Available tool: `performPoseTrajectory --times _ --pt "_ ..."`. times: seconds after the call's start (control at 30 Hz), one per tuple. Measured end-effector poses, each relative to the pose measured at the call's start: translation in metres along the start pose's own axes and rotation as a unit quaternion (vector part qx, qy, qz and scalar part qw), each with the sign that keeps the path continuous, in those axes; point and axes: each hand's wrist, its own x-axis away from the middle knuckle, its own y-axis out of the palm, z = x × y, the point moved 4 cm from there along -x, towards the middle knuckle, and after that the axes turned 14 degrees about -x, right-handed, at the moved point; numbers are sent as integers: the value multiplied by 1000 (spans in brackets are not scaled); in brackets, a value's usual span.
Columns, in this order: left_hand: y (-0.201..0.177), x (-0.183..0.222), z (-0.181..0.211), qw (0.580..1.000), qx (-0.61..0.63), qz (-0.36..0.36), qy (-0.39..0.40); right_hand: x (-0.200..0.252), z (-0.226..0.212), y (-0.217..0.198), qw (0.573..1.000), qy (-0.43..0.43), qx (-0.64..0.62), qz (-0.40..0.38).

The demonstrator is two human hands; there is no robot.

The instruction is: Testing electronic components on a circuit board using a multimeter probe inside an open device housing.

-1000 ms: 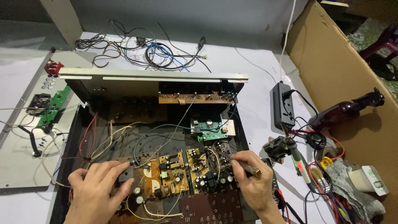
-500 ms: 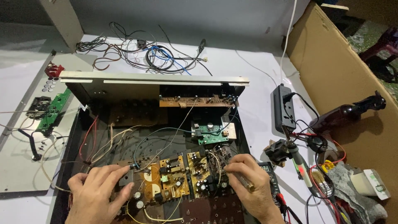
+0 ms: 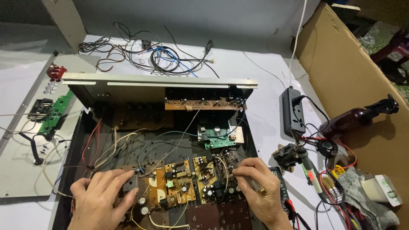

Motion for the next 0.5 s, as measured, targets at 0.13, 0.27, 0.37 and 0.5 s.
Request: performPoseTrajectory --times 0.13,0.27,0.37,0.5 --pt "0 -1 0 1000 2 0 2 -1 0 0 1000 2 2 -2" --pt "0 -1 0 1000 0 8 4 -1 -1 0 1000 12 0 -11" --pt "1 0 0 1000 12 -16 -6 -1 0 -1 999 28 3 -16" --pt "2 0 0 1000 5 5 2 -1 1 0 999 32 12 -29"
